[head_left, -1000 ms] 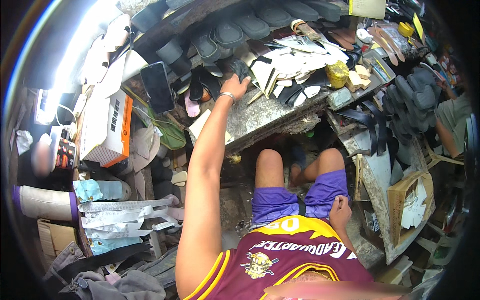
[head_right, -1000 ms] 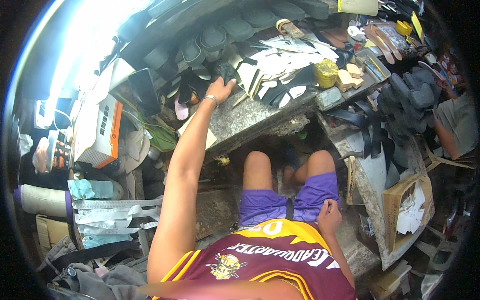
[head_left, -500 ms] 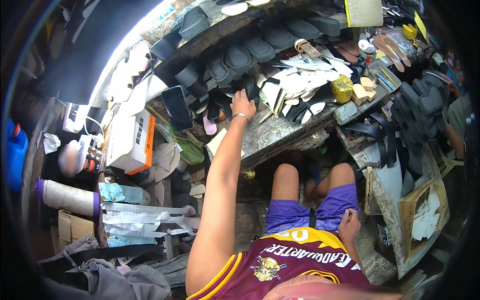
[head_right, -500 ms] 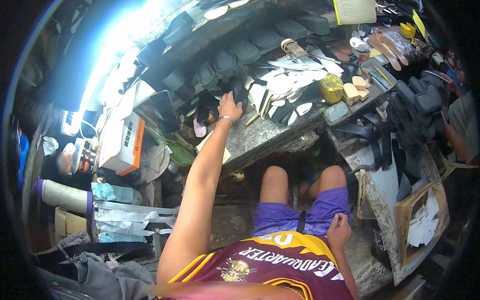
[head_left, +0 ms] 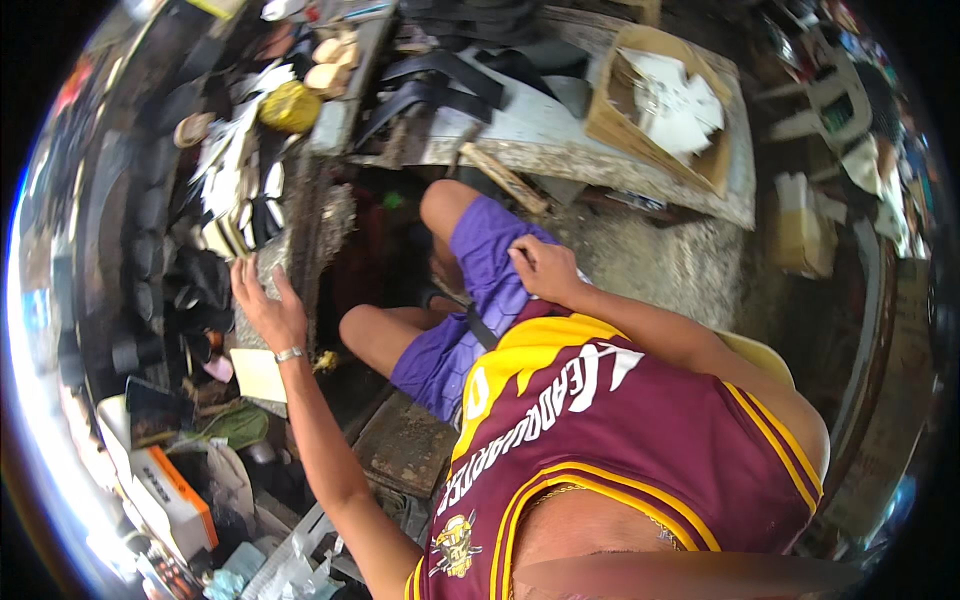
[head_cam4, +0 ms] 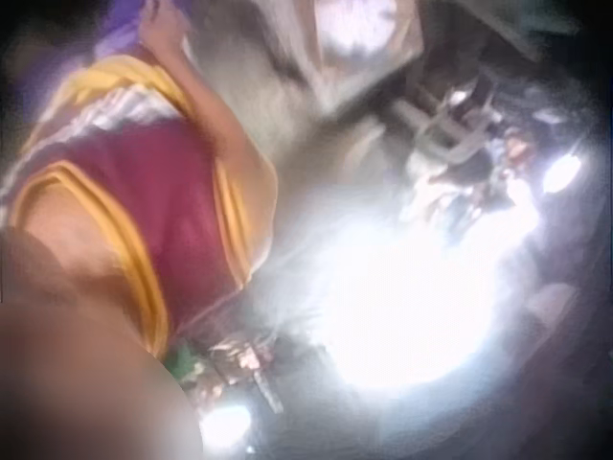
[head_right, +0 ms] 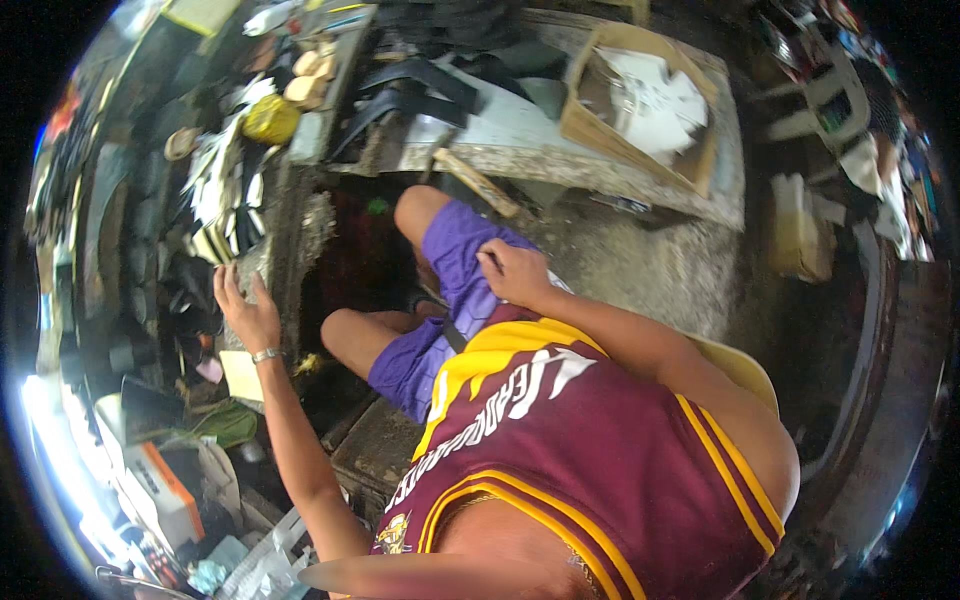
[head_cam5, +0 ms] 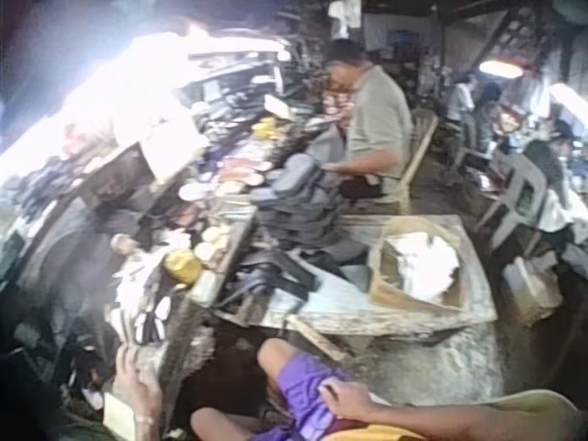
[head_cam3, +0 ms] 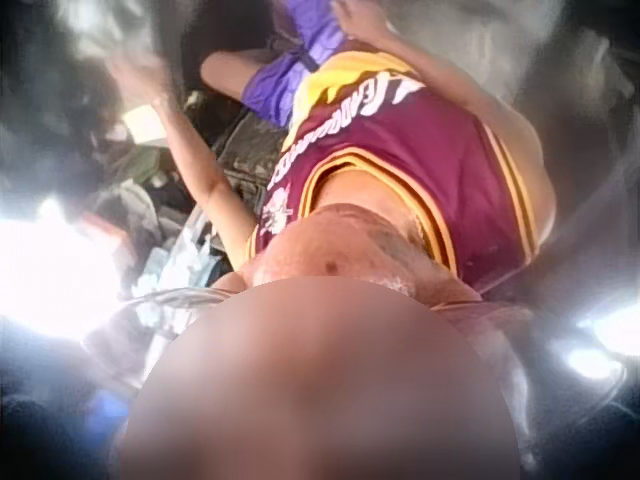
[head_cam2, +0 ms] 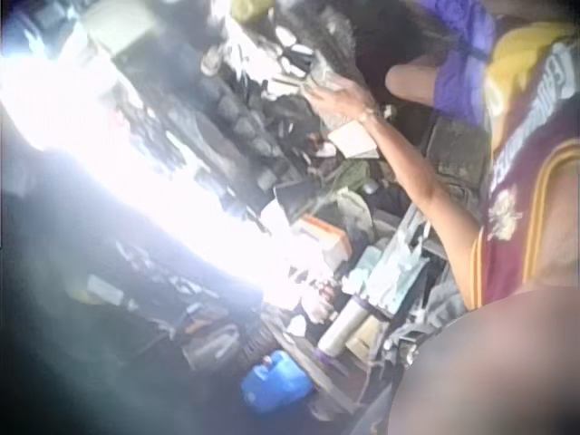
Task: The person sorts through various shoe components and materials on a cluttered workbench, picking up and inspecting items. They then prepare a drink by scooping powder into a mug and adding water from a dispenser.
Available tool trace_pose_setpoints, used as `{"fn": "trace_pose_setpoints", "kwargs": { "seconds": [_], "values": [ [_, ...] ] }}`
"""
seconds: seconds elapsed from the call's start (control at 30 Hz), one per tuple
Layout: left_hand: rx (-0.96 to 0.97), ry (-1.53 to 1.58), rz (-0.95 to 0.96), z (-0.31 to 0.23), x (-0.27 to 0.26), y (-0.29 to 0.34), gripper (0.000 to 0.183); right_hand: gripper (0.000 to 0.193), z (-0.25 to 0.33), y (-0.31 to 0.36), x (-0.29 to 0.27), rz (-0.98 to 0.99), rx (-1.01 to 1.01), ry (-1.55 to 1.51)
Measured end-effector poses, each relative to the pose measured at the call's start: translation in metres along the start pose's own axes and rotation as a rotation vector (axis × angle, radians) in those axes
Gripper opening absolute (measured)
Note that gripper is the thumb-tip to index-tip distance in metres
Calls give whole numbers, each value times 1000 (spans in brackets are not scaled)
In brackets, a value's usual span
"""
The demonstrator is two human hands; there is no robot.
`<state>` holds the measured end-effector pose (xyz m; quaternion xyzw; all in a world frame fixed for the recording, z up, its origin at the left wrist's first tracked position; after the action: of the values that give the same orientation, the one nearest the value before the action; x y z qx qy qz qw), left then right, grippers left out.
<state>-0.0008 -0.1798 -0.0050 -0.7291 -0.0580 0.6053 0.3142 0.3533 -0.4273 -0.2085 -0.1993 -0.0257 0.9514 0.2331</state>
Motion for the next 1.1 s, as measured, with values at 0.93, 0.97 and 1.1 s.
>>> {"fn": "trace_pose_setpoints", "kwargs": {
  "seconds": [0.93, 0.97, 1.1],
  "values": [
    [-160, 401, 405, -152, 119, 148, 38, 23, -26, -17, -26, 62, 151, -71],
    [-161, 435, 398, -153, 122, 150, 38, 24, -28, -21, -26, 80, 168, -80],
    [-210, 471, 447, -151, 135, 158, 39, 31, -36, -40, -27, 134, 299, -184]
  ]
}}
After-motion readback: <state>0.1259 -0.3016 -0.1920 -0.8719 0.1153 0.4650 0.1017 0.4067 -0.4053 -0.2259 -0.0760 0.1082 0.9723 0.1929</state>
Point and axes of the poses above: each hand's wrist, its own y-axis away from the middle knuckle, its own x-axis out of the palm, z = x × y, the point moved 7 cm from there along -y, towards the middle knuckle, and after that the axes turned 14 degrees about -y, right-handed, at the moved point
